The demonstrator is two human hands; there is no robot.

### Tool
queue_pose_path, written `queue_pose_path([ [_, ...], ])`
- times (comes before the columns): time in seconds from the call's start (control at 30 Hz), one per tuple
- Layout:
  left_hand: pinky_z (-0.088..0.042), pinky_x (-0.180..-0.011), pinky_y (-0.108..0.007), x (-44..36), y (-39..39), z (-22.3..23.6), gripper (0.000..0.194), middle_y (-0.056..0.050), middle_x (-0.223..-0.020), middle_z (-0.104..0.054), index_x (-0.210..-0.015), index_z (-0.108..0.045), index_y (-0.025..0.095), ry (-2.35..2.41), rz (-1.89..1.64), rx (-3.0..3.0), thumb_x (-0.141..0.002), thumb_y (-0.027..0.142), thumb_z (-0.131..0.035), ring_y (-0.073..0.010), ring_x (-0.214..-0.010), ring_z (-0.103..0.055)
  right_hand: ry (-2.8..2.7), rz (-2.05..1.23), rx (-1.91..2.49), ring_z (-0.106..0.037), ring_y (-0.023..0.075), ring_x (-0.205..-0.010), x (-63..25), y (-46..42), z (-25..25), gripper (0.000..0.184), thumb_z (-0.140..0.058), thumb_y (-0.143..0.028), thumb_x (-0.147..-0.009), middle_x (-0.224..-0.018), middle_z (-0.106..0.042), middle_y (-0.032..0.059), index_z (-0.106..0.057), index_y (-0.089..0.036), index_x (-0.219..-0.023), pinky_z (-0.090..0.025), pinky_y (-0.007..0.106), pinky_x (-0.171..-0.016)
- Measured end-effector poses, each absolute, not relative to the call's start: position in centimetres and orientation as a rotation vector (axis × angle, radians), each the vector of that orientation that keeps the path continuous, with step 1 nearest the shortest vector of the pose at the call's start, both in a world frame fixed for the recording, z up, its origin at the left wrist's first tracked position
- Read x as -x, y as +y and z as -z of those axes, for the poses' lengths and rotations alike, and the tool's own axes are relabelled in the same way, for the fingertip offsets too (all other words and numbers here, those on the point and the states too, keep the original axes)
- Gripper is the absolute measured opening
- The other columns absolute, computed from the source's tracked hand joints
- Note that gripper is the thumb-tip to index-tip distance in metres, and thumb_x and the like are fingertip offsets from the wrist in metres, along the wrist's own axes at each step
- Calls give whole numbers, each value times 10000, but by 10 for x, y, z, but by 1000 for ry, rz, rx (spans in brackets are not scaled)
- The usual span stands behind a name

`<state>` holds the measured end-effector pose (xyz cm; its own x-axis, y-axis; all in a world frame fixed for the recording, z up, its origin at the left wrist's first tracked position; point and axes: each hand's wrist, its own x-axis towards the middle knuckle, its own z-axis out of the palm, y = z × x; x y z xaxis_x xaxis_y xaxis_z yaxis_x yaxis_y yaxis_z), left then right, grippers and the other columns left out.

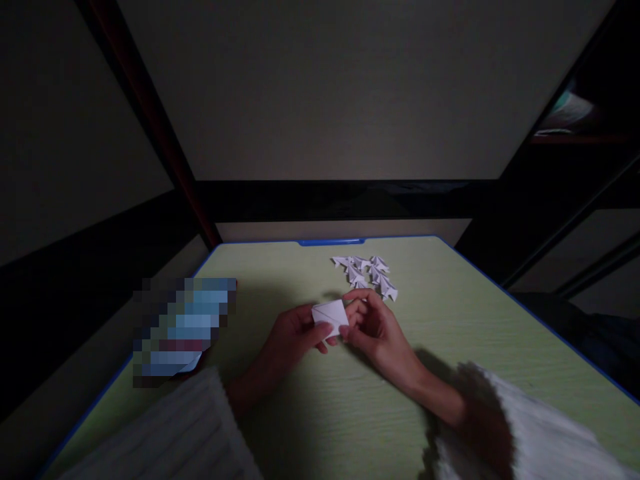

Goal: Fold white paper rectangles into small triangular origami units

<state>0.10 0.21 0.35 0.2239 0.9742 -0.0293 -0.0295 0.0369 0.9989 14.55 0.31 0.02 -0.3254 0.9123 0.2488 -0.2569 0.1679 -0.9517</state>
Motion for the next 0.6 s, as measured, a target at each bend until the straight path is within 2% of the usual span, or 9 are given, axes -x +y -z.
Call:
queue_pose_path([
  [0.13,-408,-457,-186,-1,3,-2,101,8,-514,-596,-649,-586,101,1043,-970,-1282,-620,198,-576,-80,-448,-520,-1323,-1388,743,-434,75,-537,-147,5,-1,355,-595,-134,-621,-635,-448,-55,-389,-200,-903,-333,204,-492],
  [0.27,-389,-418,-182,0,3,0,91,17,-446,-564,-542,-564,104,1070,-888,-1312,-607,168,-559,-72,-391,-497,-1455,-1451,806,-441,82,-529,-146,5,-4,205,-611,-222,-625,-589,-473,-41,-436,-163,-713,-329,210,-491],
  [0.37,-393,-414,-183,-1,2,0,84,20,-446,-559,-529,-553,111,1065,-829,-1327,-595,163,-554,-73,-389,-498,-1558,-1458,888,-414,74,-472,-146,5,-4,204,-587,-281,-653,-513,-456,-46,-437,-155,-596,-308,209,-459],
  [0.47,-391,-411,-183,-3,0,-1,148,21,-442,-541,-521,-540,115,1049,-782,-1385,-636,208,-528,-69,-384,-486,-1555,-1448,916,-417,76,-455,-146,6,-2,215,-567,-305,-674,-491,-470,-43,-447,-152,-583,-302,210,-449],
  [0.6,-380,-410,-174,-3,-5,-3,196,25,-433,-516,-513,-527,118,1051,-771,-1484,-681,209,-483,-61,-383,-468,-1456,-1603,791,-476,93,-463,-147,7,2,245,-589,-346,-658,-496,-525,-27,-456,-150,-595,-341,225,-472],
])
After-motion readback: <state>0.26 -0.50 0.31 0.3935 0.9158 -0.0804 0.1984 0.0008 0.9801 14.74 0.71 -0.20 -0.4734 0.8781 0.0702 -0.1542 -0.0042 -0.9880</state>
